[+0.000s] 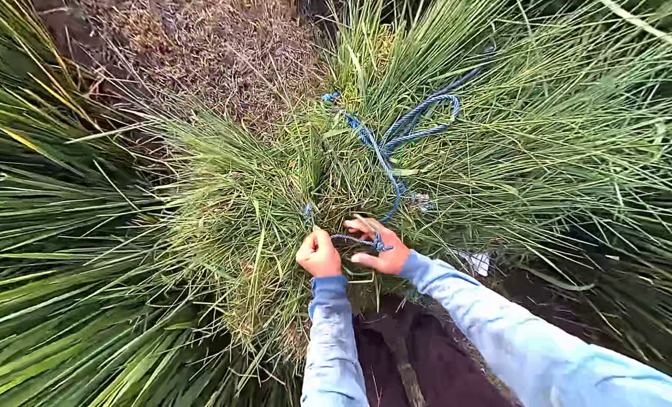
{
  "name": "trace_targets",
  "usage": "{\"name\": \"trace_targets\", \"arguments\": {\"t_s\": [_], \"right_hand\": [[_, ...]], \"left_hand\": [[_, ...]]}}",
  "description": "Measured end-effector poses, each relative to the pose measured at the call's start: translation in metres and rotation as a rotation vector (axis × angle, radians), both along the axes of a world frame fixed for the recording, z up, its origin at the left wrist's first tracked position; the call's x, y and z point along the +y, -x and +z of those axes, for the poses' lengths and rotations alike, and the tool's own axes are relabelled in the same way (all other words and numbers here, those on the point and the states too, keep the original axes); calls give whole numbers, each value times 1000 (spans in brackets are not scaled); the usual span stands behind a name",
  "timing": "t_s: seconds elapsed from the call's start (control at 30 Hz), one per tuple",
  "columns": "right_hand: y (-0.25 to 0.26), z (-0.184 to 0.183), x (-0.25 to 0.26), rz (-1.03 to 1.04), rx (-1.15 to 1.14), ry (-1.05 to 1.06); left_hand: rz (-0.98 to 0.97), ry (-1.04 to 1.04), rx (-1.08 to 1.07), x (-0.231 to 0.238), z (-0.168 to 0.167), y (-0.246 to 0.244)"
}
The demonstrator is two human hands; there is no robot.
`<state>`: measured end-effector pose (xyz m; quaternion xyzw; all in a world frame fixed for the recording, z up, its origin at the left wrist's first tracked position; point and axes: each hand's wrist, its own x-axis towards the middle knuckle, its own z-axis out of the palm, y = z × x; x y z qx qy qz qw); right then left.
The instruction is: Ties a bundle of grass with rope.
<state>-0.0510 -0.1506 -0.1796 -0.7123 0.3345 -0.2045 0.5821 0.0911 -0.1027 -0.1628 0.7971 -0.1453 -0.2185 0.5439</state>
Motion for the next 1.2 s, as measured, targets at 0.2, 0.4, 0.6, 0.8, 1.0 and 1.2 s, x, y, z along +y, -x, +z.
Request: {"name": "trace_targets", "arguments": {"t_s": [0.2,0.4,0.6,0.8,1.0,1.2], "right_hand": [[-83,-15,-78,32,105,259],[-163,3,-142,-74,78,2],[-164,71,-139,-75,-171,-264],[-126,79,-112,-235,-268,-781],[-32,106,8,-388,-251,-814],[-21,128,26,-431,-250,-762]], "left_hand": [[110,-138,165,-95,-18,-83],[42,-319,195,-153,-10,-152],[-87,8,225,-123,9,-110],[-474,-193,-77,-110,21,-86],[-634,-211,-233,-16,40,-5],[-888,-154,-172,-18,65,-9]]}}
